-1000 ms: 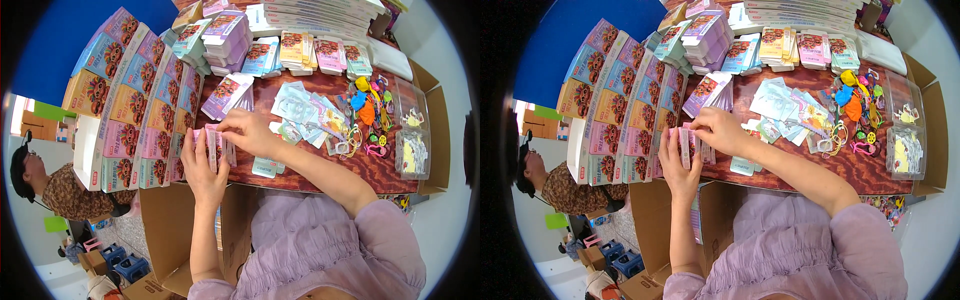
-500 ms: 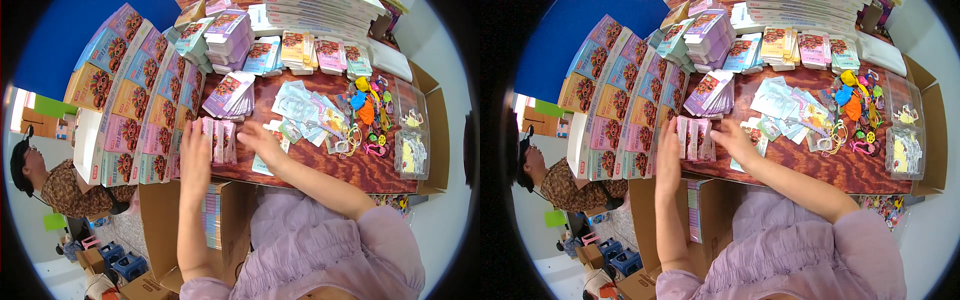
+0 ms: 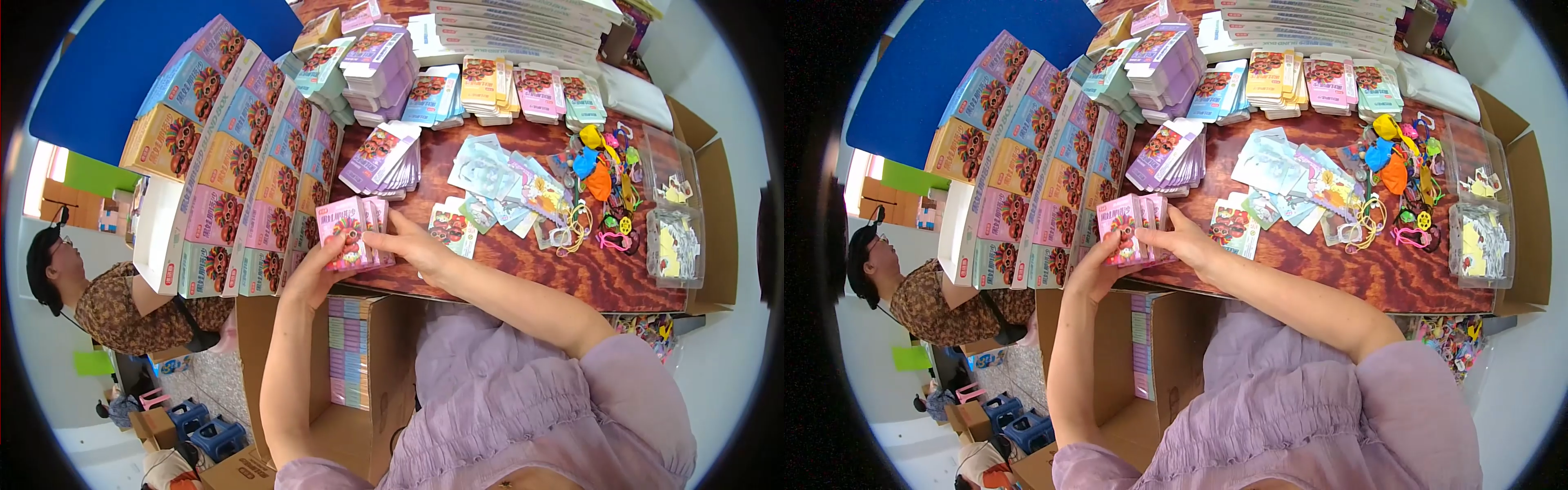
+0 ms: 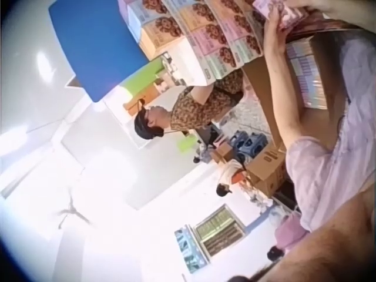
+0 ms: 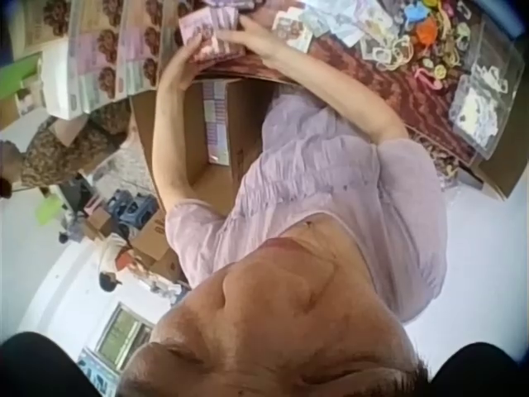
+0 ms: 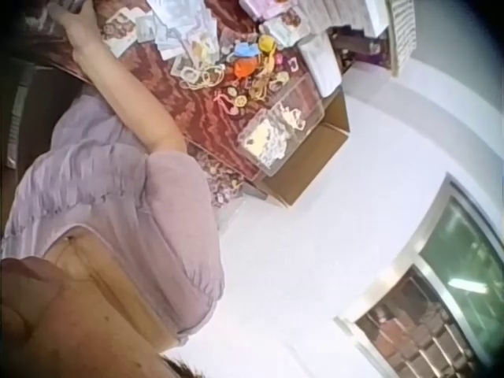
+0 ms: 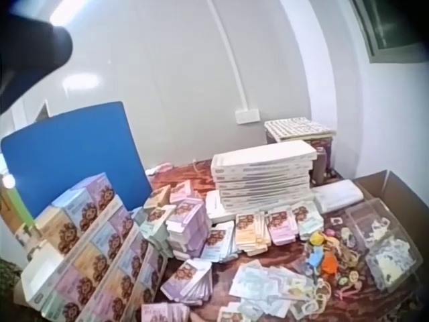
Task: Packaging small items into boxes and organizing them on a table.
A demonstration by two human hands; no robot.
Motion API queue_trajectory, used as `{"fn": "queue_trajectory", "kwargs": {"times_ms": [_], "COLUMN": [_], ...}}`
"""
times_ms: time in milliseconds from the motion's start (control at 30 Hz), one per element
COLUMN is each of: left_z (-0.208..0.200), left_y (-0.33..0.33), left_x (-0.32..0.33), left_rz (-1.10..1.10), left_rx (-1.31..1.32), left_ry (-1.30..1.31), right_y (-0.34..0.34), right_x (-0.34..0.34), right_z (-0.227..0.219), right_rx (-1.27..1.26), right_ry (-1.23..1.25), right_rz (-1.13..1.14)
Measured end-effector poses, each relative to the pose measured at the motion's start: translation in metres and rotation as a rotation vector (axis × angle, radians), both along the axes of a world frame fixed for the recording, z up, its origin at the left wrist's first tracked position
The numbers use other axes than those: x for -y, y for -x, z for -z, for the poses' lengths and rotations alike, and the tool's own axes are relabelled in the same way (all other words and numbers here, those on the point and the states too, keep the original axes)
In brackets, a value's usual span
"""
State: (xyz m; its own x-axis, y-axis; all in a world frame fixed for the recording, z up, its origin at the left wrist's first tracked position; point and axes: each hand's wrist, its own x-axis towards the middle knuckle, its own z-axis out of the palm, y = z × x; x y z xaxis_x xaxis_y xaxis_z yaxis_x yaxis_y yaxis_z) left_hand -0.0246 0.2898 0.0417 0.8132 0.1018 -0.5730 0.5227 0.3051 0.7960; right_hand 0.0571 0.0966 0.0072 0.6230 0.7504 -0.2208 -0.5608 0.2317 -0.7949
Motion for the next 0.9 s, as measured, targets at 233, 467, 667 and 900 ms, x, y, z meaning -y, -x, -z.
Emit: {"fn": "queue_trajectory", "kwargs": {"times_ms": [233,467,667,900], "left_z": [0.002,0.036,0.04,0.051], "left_y": [0.017,0.013,0.019,0.016], "left_x": [0.069,0.117,0.135,0.132], "left_rz": [-0.014,-0.245,-0.304,-0.237], "left_rx": [0.377,0.543,0.523,0.563], "left_ry": [-0.205,-0.636,-0.565,-0.72], "right_y": [-0.015,-0.033,-0.045,-0.035], "right_x": [0.016,0.006,0.001,0.005], "right_z": [0.002,0.005,0.04,0.038], "right_rx": [-0.112,0.047,0.007,0.006], "right_ry": [-0.164,-0.237,-0.218,-0.271], "right_rz": [0.046,-0.033,-0.079,-0.029]}}
